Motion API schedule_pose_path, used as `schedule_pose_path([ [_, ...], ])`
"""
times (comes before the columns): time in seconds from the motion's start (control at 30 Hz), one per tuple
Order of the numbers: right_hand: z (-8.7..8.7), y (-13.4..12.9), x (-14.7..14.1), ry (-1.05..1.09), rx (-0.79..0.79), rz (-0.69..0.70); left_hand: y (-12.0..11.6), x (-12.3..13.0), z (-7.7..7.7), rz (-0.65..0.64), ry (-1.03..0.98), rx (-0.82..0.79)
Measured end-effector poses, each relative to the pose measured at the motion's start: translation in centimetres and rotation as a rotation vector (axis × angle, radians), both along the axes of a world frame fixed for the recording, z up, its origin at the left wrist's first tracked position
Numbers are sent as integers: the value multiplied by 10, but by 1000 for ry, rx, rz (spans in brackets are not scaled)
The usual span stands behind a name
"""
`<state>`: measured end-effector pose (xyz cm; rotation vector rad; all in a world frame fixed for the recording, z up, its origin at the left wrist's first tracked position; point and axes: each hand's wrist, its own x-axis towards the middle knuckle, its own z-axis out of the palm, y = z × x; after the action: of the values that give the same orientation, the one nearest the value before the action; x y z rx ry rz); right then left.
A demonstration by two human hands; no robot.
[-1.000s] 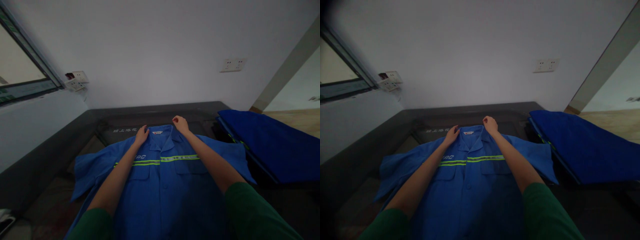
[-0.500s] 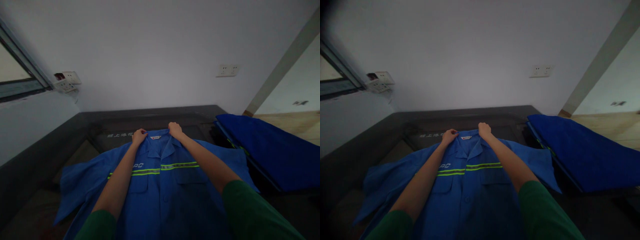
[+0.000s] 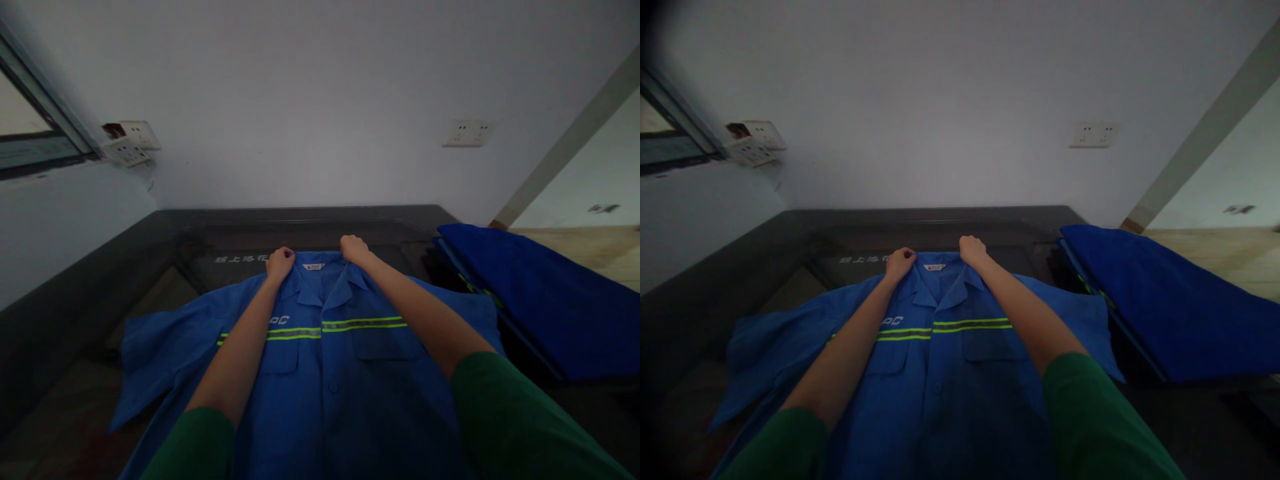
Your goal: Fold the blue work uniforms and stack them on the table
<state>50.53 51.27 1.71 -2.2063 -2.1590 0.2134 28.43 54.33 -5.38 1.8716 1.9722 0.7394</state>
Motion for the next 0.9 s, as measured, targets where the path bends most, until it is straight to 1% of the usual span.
schedule_pose_path([
  [0.17, 1, 10, -9, 4, -100, 19, -2, 0, 2, -11, 3, 9],
  [0.3, 11, 11, -5, 20, -202, 30, -2, -1, 0, -19, 3, 15],
  [0.37, 16, 8, 0, 22, -200, 35, -2, -1, -1, -21, 6, 18],
  [0.43, 18, 3, 4, 15, -155, 44, -2, 0, -2, -21, 10, 21],
  [0.5, 15, -1, 6, -3, -98, 55, -2, 0, -2, -21, 13, 26],
  [0.67, -1, -8, 3, -43, -17, 70, -2, 0, -3, -25, 19, 34],
  [0.8, -9, -5, -3, -64, -4, 95, -2, -1, -3, -30, 27, 39],
  [0.9, -9, -1, -4, -64, -19, 130, -2, -1, -2, -31, 33, 38],
])
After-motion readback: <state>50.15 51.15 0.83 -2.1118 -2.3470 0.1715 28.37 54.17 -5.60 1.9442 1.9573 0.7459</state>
